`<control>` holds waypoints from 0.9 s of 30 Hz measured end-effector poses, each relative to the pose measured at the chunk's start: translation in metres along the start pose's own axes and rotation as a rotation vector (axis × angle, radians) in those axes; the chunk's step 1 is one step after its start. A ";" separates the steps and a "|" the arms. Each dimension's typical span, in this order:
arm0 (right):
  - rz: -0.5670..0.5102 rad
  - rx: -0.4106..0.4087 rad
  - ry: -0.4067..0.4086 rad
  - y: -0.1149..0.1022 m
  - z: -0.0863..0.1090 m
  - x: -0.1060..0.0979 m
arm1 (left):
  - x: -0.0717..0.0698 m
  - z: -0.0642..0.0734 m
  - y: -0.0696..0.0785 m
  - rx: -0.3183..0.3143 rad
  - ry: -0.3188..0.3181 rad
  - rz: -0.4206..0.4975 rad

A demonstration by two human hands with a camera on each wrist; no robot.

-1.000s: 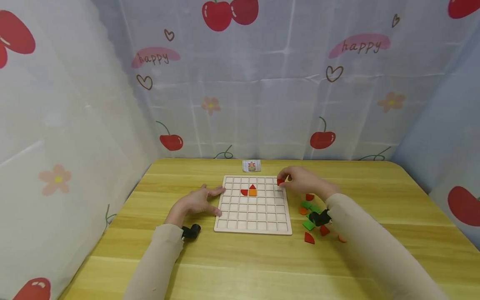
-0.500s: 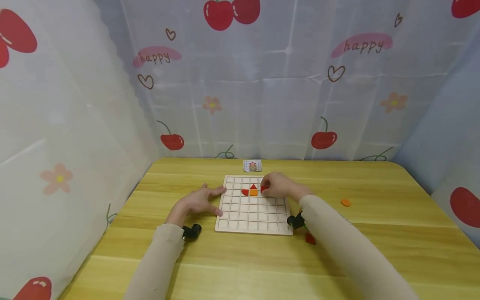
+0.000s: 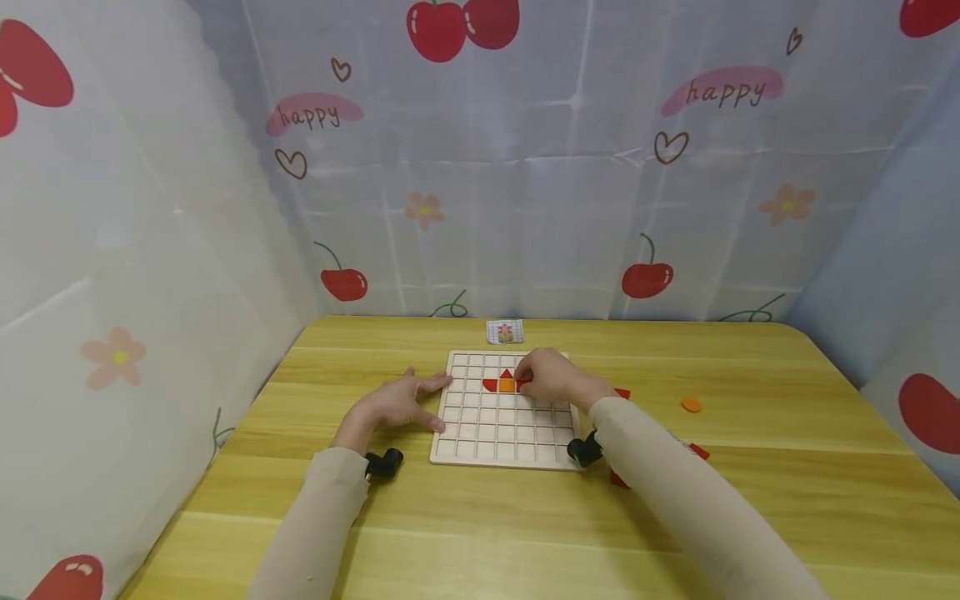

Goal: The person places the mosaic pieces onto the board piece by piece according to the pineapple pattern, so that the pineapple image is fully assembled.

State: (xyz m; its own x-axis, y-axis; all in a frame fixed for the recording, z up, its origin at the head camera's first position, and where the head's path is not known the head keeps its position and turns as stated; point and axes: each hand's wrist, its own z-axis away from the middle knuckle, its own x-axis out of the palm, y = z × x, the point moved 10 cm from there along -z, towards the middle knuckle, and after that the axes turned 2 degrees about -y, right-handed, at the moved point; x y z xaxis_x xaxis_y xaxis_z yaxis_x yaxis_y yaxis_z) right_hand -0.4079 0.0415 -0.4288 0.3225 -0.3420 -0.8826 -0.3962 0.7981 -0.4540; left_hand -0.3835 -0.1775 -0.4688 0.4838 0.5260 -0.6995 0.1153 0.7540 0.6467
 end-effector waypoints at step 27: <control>-0.081 -0.127 0.015 -0.003 0.025 -0.016 | 0.001 -0.002 -0.004 0.000 0.004 0.019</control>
State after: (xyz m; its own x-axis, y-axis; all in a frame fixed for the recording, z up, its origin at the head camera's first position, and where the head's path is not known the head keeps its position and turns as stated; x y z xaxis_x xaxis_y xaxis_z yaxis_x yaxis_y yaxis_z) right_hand -0.3904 0.0574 -0.4101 0.3455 -0.4105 -0.8439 -0.4751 0.6990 -0.5345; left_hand -0.3856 -0.1787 -0.4725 0.4823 0.5414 -0.6887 0.1059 0.7443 0.6594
